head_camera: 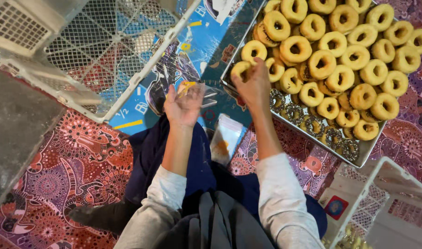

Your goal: The person sits on the floor and repeatedly picks donuts from a metal tray, places them into small plastic bags, and sets the filled bags into a white crate. The process is continuous and repetitive throughout the clip.

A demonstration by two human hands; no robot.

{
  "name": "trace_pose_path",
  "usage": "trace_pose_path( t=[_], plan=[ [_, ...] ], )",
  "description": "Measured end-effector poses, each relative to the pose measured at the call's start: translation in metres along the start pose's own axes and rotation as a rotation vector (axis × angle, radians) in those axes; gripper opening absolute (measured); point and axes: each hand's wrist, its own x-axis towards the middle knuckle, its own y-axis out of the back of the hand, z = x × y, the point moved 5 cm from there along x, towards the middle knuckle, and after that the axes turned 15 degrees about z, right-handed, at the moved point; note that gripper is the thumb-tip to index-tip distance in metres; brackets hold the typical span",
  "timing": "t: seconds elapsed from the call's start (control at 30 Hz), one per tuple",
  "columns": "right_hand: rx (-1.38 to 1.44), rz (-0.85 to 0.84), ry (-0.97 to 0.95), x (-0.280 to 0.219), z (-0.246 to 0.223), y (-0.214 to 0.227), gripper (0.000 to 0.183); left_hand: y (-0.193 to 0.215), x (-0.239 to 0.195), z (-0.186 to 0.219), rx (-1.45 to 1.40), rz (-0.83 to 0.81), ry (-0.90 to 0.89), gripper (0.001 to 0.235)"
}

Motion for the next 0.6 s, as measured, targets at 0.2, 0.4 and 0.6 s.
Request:
trace_pose_path(
  t=[0.2, 0.4, 0.6],
  plan=[
    [1.285, -0.066, -0.535, -0.085, -0.039, 0.075, 0.073, 0.004, 0.010, -0.015, -0.063, -0.045, 0.035, 0.048],
    [0.565, -0.005, -0.183, -0.137, -0.038, 0.075, 0.069, -0.026, -0.028, -0.066, 0.080, -0.196, -0.038, 0.051],
    [0.127, 0.092, 0.036, -0.118, -0.037, 0.088, 0.064, -0.028, -0.055, -0.118, 0.265, -0.302, 0.097, 0.068]
  ],
)
